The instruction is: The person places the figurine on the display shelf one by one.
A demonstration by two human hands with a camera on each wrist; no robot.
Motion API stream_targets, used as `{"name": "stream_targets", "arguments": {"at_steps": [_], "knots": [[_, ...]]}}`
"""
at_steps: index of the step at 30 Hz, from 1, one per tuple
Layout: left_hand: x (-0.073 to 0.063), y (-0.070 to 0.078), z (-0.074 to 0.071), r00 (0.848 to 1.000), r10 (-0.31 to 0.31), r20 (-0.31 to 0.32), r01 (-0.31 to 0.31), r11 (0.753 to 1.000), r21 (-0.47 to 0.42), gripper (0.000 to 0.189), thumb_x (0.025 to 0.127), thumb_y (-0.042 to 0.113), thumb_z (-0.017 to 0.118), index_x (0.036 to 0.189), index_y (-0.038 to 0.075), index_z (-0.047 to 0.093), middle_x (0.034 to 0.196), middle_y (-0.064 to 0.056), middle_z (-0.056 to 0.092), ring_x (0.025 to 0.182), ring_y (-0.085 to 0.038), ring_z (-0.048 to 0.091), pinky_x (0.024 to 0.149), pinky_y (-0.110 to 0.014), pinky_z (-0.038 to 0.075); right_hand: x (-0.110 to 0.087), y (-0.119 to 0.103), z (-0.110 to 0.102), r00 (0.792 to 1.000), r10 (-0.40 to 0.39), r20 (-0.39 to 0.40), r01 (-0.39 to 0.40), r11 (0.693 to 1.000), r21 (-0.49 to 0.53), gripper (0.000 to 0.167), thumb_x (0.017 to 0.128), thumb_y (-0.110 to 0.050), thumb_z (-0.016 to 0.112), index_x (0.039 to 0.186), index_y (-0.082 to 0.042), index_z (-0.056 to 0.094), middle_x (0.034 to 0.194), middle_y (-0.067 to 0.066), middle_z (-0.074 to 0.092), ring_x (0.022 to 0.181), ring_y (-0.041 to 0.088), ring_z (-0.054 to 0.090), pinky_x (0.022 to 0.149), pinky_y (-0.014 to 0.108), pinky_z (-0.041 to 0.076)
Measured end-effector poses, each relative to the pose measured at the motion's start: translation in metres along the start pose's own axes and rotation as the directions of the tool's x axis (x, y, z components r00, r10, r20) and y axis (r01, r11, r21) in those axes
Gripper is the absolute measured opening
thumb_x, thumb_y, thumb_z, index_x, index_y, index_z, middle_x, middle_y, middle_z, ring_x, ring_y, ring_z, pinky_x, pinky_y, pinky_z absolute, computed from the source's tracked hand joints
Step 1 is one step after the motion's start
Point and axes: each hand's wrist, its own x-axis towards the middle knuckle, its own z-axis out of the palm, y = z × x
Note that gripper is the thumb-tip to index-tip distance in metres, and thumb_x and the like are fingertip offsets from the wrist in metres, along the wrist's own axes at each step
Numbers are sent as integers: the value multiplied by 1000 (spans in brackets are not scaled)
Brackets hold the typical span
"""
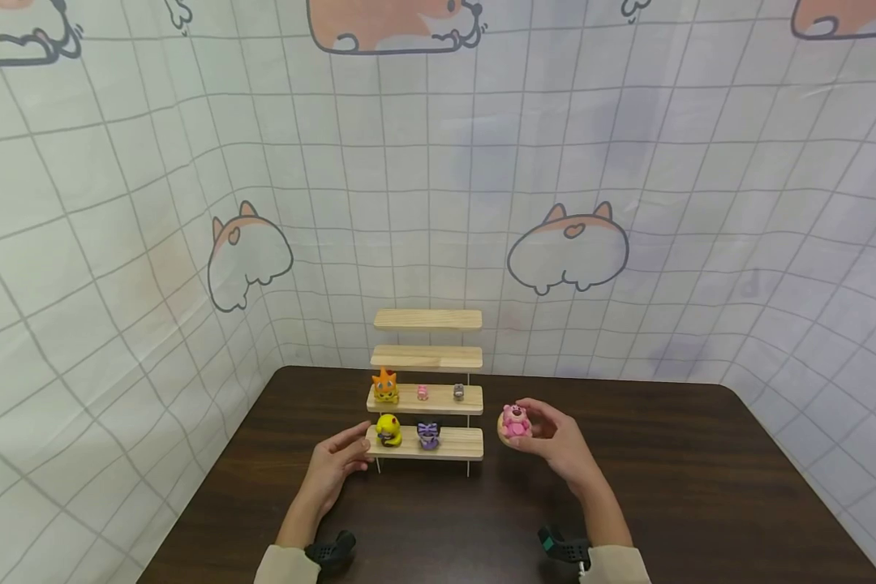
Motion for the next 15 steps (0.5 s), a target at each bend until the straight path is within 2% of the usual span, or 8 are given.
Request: {"name": "stream_targets", "arguments": {"at_steps": [10,15], "knots": [[0,-2,-1,1000,-3,-6,3,1000,3,44,93,11,74,136,3,66,100,-3,73,77,-16,71,68,-27,60,-1,-14,15,998,-61,31,60,998,35,64,84,-10,84,141,-3,57,130,20,63,94,13,66,80,26,59],[1,0,1,1000,1,-5,-1,1000,11,45,93,12,75,136,3,66,100,-4,74,77,-16,71,68,-27,60,0,-17,21,998,-48,28,48,999,21,63,82,-12,86,140,-7,59,128,19,64,93,15,66,77,27,58]]}}
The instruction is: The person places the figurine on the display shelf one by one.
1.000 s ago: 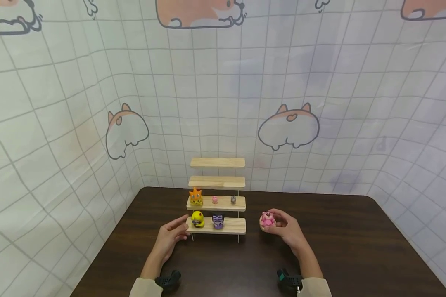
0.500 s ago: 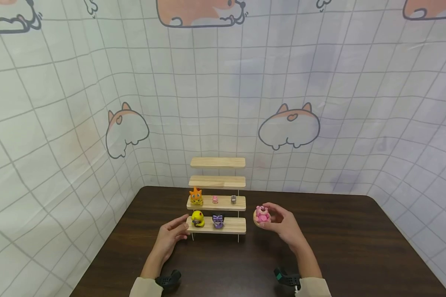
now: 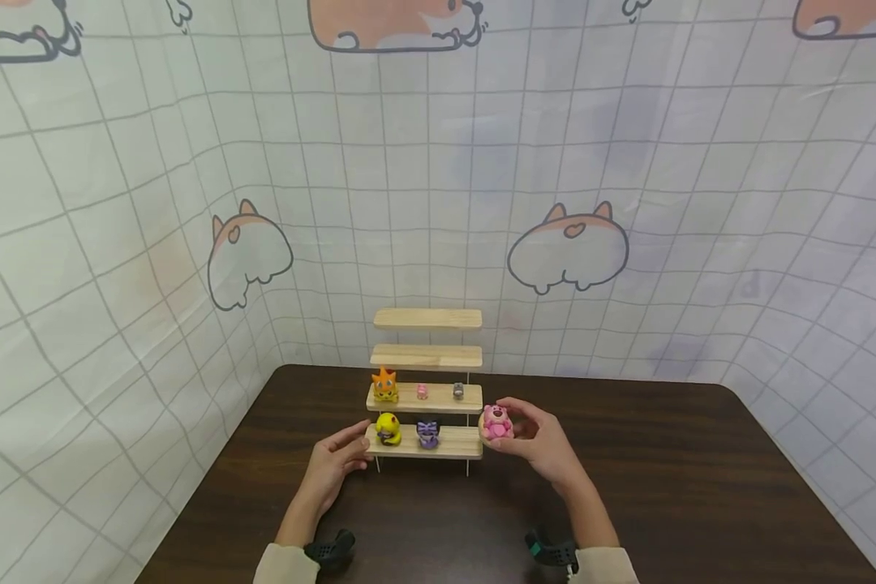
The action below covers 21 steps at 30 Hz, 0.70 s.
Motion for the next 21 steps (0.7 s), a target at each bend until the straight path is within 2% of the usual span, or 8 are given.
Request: {"name": "stream_targets", "arguments": {"at_steps": [9,21], "knots": [[0,2,0,1000,-3,-4,3,1000,5,44,93,11,74,135,2,66,100,-4,73,77,-16,71,68,-27,60,3,-1,14,1000,21,7,-21,1000,-1,65,81,-11,87,140,-6,59,130,24,63,91,18,66,78,27,57],[-1,1,0,1000,-8,2,8,1000,-3,46,93,11,75,136,1,65,101,-3,73,77,-16,71,69,-27,61,4,3,34,999,45,2,-45,997,-62,63,80,-12,87,137,-10,63,126,19,67,95,20,63,79,28,53]]}}
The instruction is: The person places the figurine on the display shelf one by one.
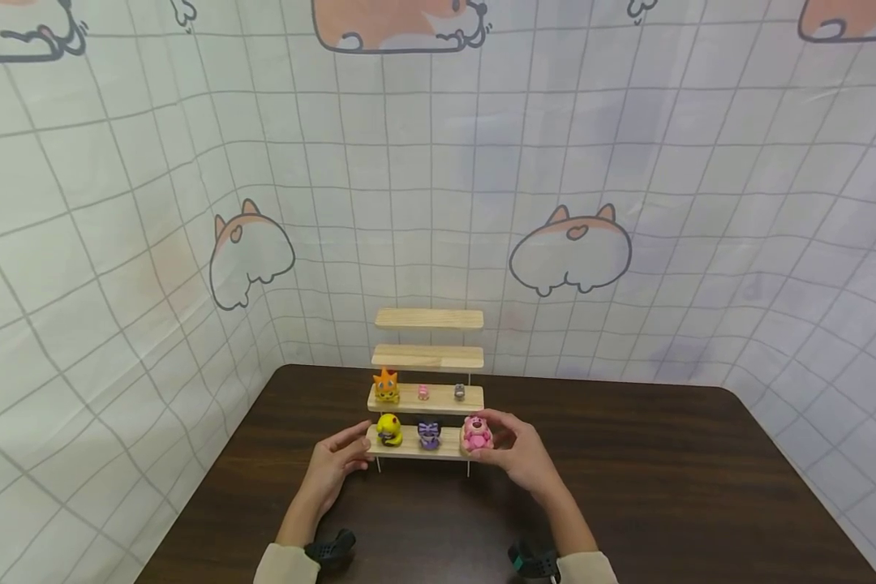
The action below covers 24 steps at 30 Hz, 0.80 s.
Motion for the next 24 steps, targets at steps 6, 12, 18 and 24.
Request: {"name": "stream_targets", "arguments": {"at_steps": [6,12,18,24], "knots": [[0,0,1,1000,1,1,-1,1000,5,46,93,11,75,136,1,65,101,-4,73,78,-16,72,69,-27,61,1,2,7,1000,-2,-2,2,1000,3,64,79,-10,87,138,-8,62,130,20,67,95,21,64,79,27,54],[-1,0,0,1000,-1,-5,1,1000,5,45,93,12,75,136,2,65,101,-4,73,78,-17,71,69,-28,61,2,5,14,1000,-14,-8,14,1000,9,64,78,-8,88,137,-6,63,129,21,67,91,20,65,76,25,54],[-1,0,0,1000,-1,-6,1,1000,6,45,93,12,75,136,2,65,101,-4,73,78,-17,71,69,-28,61,3,7,21,999,4,-35,-4,1000,3,64,79,-6,86,138,-7,62,134,23,65,92,20,66,75,25,55],[-1,0,0,1000,5,-1,-5,1000,2,45,93,12,75,136,2,65,103,-5,73,78,-17,71,69,-28,61,2,5,24,998,24,-52,-24,1000,12,64,79,-9,87,138,-11,63,138,21,63,91,19,65,72,24,54]]}}
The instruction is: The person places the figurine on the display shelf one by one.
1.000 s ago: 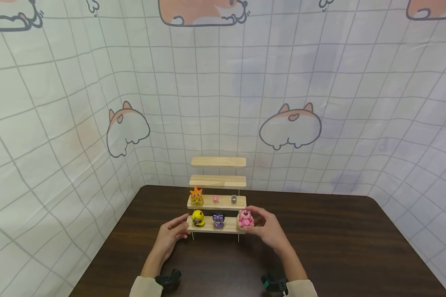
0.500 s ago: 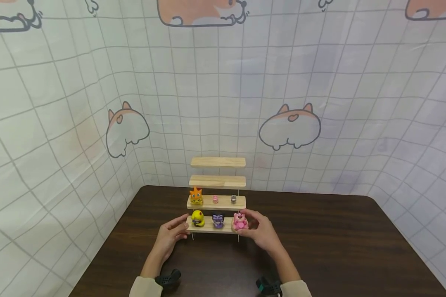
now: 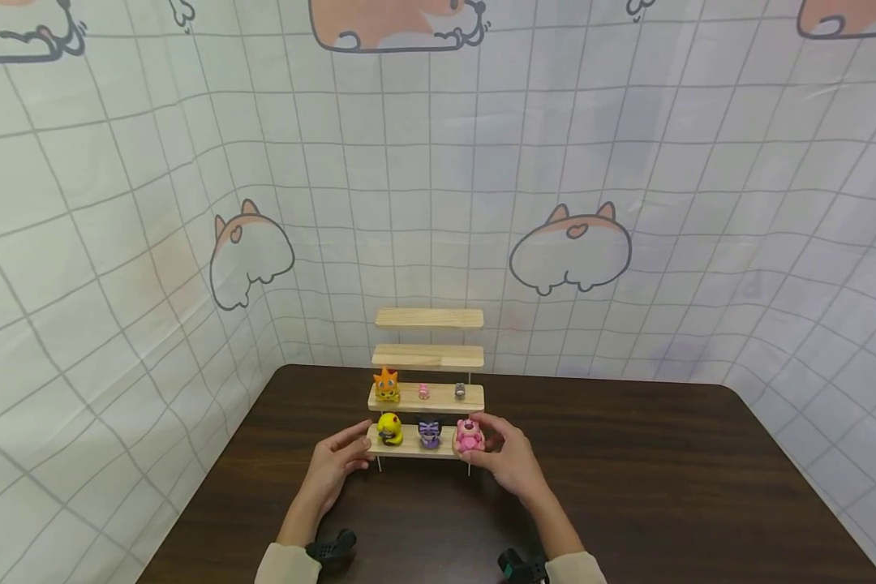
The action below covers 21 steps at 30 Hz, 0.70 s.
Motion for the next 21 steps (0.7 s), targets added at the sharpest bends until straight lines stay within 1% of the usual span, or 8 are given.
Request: {"name": "stream_targets", "arguments": {"at_steps": [5,9,15,21], "knots": [[0,1,1,1000,4,1,-4,1000,1,45,93,11,74,136,2,65,102,-5,74,77,-16,71,69,-28,60,0,-2,2,999,23,-30,-24,999,-31,62,79,-13,88,137,-15,64,137,17,65,90,18,63,70,25,52],[-1,1,1,1000,7,-1,-7,1000,3,46,94,12,74,137,1,64,101,-4,73,77,-16,71,69,-27,60,-1,-3,3,998,30,-51,-33,998,-60,61,79,-15,89,136,-16,65,132,14,67,90,18,60,68,26,49],[-1,1,1,1000,5,-6,-5,1000,9,47,94,13,74,138,1,63,101,-2,73,77,-16,71,69,-28,60,-1,-2,4,997,33,-76,-39,996,-84,60,79,-17,89,134,-14,64,128,13,68,93,19,61,72,29,49],[-2,1,1,1000,0,-3,0,1000,11,46,94,13,74,138,2,64,102,-3,73,78,-16,72,70,-28,61,0,1,6,993,26,-115,-37,994,-101,56,77,-14,90,126,-9,62,122,15,69,95,22,63,74,30,50]]}}
